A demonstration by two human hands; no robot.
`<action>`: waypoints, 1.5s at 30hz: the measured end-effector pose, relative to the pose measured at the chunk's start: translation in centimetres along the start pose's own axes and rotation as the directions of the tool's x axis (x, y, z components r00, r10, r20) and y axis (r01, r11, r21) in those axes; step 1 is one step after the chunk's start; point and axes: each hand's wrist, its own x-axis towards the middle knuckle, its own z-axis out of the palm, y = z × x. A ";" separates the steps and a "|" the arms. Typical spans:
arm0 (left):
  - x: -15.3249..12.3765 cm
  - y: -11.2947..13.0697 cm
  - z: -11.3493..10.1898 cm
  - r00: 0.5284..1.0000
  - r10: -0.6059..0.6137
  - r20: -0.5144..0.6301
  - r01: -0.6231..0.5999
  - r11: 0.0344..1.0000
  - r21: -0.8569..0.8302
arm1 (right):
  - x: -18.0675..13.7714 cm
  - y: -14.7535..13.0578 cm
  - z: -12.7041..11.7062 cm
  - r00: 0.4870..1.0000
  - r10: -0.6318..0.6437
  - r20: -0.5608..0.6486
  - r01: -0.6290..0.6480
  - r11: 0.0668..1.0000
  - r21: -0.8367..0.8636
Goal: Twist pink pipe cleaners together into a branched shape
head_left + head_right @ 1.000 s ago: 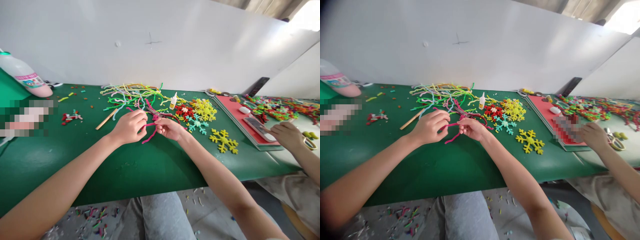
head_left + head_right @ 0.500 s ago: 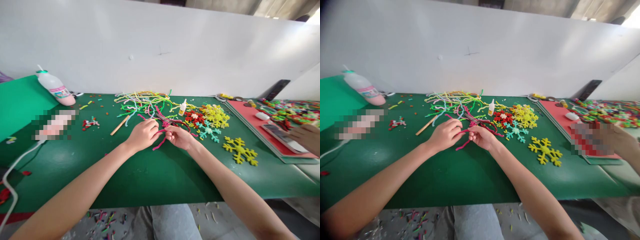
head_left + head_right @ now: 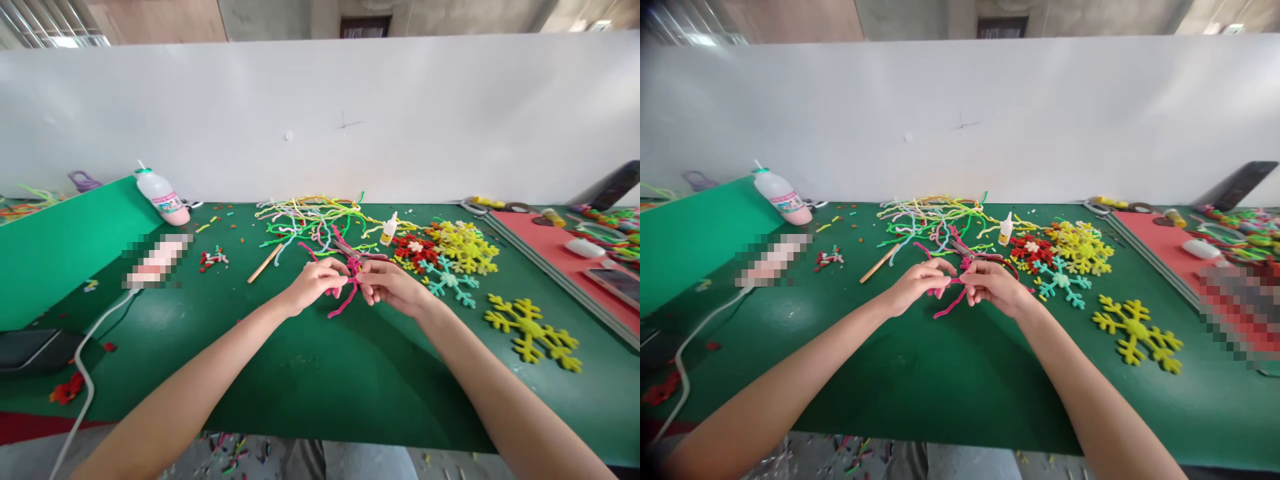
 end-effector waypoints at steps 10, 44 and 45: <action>0.1 -0.3 -0.2 0.988 0.111 -0.105 -0.089 0.977 0.194 | 0.6 0.9 0.2 0.994 0.079 -0.074 -0.066 0.984 0.166; 0.1 -3.3 -1.1 0.778 0.625 0.069 -0.482 0.522 0.704 | 0.2 0.6 0.3 0.988 0.041 -0.147 -0.069 0.979 -0.191; 0.1 -3.3 -1.1 0.768 0.637 0.057 -0.479 0.514 0.711 | 0.3 0.6 0.3 0.991 0.034 -0.130 -0.056 0.984 -0.170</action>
